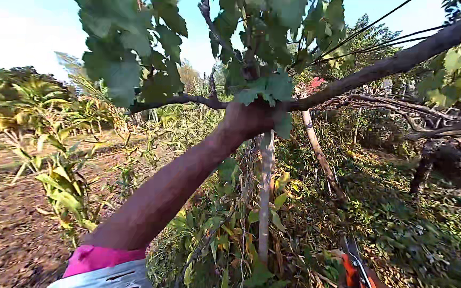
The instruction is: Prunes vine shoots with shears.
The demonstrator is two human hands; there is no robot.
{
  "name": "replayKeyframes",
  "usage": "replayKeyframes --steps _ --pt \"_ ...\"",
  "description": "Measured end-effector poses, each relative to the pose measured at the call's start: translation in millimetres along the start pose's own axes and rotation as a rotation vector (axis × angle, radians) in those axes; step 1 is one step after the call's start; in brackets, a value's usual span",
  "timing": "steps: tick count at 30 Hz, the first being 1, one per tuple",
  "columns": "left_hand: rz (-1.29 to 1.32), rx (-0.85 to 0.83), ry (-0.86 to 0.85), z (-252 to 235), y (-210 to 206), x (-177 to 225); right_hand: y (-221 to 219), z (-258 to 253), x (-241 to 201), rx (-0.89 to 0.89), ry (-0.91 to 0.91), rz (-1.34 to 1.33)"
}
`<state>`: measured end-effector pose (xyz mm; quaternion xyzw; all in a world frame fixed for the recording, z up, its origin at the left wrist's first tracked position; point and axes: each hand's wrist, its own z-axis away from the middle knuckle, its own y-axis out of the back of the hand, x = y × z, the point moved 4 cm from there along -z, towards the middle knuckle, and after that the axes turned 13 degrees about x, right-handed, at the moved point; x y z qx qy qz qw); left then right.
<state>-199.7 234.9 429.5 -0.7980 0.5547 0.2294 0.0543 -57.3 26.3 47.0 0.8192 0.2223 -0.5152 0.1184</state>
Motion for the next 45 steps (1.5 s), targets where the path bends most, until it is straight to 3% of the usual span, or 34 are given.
replayKeyframes --steps 1,3,8,9,12,13,14,15,17,19,21,23,25,27,30,32,36,40,43,45 --pt "0.099 0.011 0.031 6 -5 3 1 -14 -10 0.003 0.046 -0.008" --pt "0.107 0.092 -0.105 6 0 8 7 -45 -38 0.025 0.127 0.033" --pt "0.444 0.030 -0.369 49 -9 39 8 -142 -154 0.110 0.518 0.185" --pt "0.572 -0.132 -0.385 62 -15 53 2 -163 -182 0.097 0.611 0.224" --pt "0.789 -0.880 -0.314 77 -28 78 -25 -211 -260 0.051 0.737 0.228" --pt "0.779 -1.003 -0.314 74 -28 78 -36 -219 -282 0.035 0.775 0.209" --pt "0.787 -1.007 -0.298 66 -23 72 -46 -223 -300 0.008 0.813 0.187" --pt "0.820 -0.901 -0.276 53 -12 61 -57 -224 -318 -0.034 0.841 0.154" --pt "0.789 -0.499 -0.294 23 13 26 -83 -248 -352 -0.177 0.956 -0.045" --pt "0.516 -0.114 -0.330 -2 45 -13 -107 -271 -377 -0.318 1.022 -0.181" --pt "0.207 0.055 -0.270 -18 72 -50 -129 -278 -392 -0.366 1.001 -0.203" --pt "0.044 0.105 -0.127 -25 83 -79 -151 -279 -397 -0.419 0.959 -0.219" --pt "0.045 0.120 0.061 -31 81 -97 -166 -273 -397 -0.416 0.938 -0.210" --pt "0.266 0.142 0.288 -36 71 -106 -164 -259 -392 -0.364 0.950 -0.094" --pt "0.598 0.214 0.592 -42 50 -105 -160 -269 -379 -0.317 1.203 -0.098" --pt "0.741 0.246 0.695 -51 41 -97 -155 -259 -377 -0.275 1.320 -0.053" --pt "0.910 0.333 0.658 -81 32 -88 -145 -245 -384 -0.291 1.507 0.083" --pt "1.331 0.276 0.674 -93 11 -90 -116 -256 -386 -0.348 1.485 0.177" --pt "1.407 0.223 0.584 -96 0 -91 -95 -260 -394 -0.068 1.365 0.064" --pt "1.431 0.302 0.558 -95 -9 -86 -93 -240 -411 -0.019 1.271 -0.046"
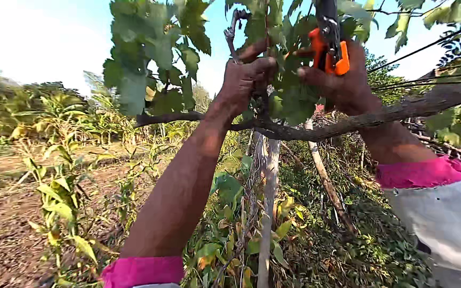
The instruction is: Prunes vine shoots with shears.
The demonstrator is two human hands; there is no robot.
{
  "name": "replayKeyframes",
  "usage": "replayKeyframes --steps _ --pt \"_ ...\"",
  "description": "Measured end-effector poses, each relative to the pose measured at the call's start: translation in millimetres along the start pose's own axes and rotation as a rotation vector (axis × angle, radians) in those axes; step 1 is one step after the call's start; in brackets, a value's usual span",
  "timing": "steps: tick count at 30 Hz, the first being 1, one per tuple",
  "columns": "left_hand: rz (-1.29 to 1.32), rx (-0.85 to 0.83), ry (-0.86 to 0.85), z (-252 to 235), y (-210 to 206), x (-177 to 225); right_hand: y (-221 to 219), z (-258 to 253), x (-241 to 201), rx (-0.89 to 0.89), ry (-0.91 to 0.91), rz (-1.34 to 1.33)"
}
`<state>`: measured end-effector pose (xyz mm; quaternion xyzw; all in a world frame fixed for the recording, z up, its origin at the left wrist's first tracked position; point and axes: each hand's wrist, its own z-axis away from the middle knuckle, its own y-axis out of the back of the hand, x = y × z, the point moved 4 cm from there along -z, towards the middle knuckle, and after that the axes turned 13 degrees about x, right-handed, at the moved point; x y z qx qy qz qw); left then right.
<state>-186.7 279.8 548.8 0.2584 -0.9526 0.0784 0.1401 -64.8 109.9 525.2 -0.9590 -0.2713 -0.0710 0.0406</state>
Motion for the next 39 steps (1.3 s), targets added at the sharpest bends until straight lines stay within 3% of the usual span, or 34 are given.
replayKeyframes --steps 3,4,5,6,7,8,10,12,18,21,25,28,31,33,35,39 --pt "-0.137 0.085 -0.095 45 -19 20 -18 -13 -52 -0.016 -0.304 0.123" --pt "-0.273 0.177 0.100 75 -38 49 -24 -22 -53 -0.074 -0.375 0.165" --pt "-0.349 0.255 0.215 91 -51 65 -29 -34 -34 -0.115 -0.310 0.135" --pt "-0.362 0.239 0.218 92 -50 64 -36 -47 -9 -0.144 -0.215 0.078" --pt "-0.309 0.159 0.131 76 -36 46 -41 -55 7 -0.194 -0.143 0.036" --pt "-0.190 0.053 -0.059 49 -15 11 -43 -57 16 -0.254 -0.115 0.015" --pt "-0.098 -0.011 -0.044 16 4 -21 -40 -57 17 -0.348 -0.136 0.069" --pt "-0.153 0.034 0.019 13 6 -20 -35 -49 11 -0.354 -0.174 0.236" --pt "-0.202 0.093 -0.087 17 3 -15 -43 -18 4 -0.315 0.251 0.303" --pt "-0.145 0.108 -0.113 16 6 -23 -46 -9 6 -0.268 0.271 0.393" --pt "-0.130 0.013 -0.145 17 5 -22 -40 -12 9 -0.242 0.286 0.314" --pt "-0.092 -0.050 -0.099 22 4 -22 -19 -19 4 -0.253 0.076 0.195" --pt "-0.034 -0.087 -0.047 21 4 -25 8 -26 4 -0.073 -0.215 0.030" --pt "-0.017 -0.101 -0.025 21 1 -26 17 -25 1 -0.006 -0.359 0.201" --pt "-0.010 -0.096 0.006 21 0 -26 11 -22 5 -0.108 -0.397 0.460" --pt "0.012 -0.071 0.014 21 6 -25 5 -12 16 -0.140 -0.524 0.594"
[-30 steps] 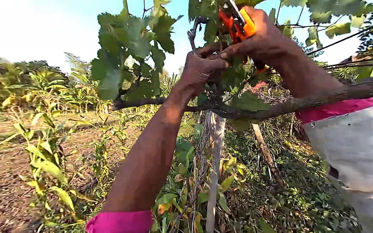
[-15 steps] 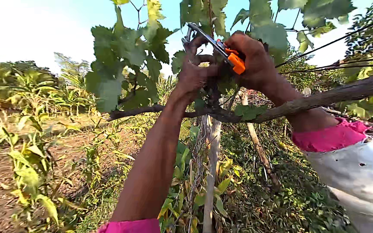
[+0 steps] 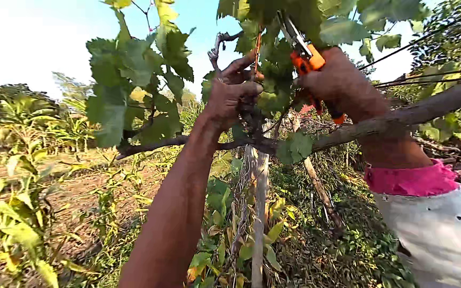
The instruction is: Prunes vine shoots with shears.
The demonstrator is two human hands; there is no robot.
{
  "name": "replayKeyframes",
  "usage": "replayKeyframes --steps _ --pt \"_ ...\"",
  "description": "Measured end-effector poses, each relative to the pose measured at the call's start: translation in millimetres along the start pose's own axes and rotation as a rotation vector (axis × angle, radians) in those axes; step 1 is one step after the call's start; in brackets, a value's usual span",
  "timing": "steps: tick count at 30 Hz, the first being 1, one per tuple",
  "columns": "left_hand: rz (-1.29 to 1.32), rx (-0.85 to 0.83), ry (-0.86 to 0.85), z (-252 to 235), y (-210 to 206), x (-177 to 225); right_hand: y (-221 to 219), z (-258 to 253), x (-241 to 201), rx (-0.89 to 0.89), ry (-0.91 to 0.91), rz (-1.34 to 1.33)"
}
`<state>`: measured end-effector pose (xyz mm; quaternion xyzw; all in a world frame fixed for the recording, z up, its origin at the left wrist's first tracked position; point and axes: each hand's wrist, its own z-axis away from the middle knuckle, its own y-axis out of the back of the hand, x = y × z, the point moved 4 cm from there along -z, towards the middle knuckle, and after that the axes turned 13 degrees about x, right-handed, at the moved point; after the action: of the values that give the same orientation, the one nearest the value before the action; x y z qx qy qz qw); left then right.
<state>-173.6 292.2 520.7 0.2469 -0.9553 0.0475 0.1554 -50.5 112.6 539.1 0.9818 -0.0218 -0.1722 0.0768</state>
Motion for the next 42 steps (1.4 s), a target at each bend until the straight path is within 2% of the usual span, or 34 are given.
replayKeyframes --steps 3,7,10,15,18,23,29,31,33,35,37,42 --pt "-0.012 0.009 -0.005 0 1 4 7 9 -13 -0.005 -0.038 0.113" --pt "-0.007 0.033 0.015 2 0 1 19 5 -29 0.066 0.133 0.216" --pt "0.035 0.065 0.019 7 -1 0 23 2 -47 0.013 0.098 0.379" --pt "0.060 0.090 0.015 11 3 -2 35 27 -42 -0.018 0.163 0.233" --pt "0.060 0.104 0.009 11 5 -2 32 14 -47 -0.048 0.257 0.285" --pt "0.044 0.099 0.016 11 3 3 36 30 -52 -0.053 0.171 0.245" --pt "0.076 0.041 0.062 8 -3 1 38 18 -40 -0.079 0.094 0.153" --pt "0.069 0.041 0.049 7 -2 0 32 5 -42 -0.024 0.010 0.031" --pt "0.052 0.039 0.060 7 -1 1 28 3 -46 0.084 -0.042 -0.222" --pt "0.041 0.025 0.072 6 -1 3 20 -7 -56 0.207 0.107 -0.350" --pt "0.037 0.020 0.070 6 -1 3 7 -22 -68 0.232 0.333 -0.214" --pt "-0.022 0.034 0.086 1 -2 3 -22 -38 -88 0.131 0.483 0.073"
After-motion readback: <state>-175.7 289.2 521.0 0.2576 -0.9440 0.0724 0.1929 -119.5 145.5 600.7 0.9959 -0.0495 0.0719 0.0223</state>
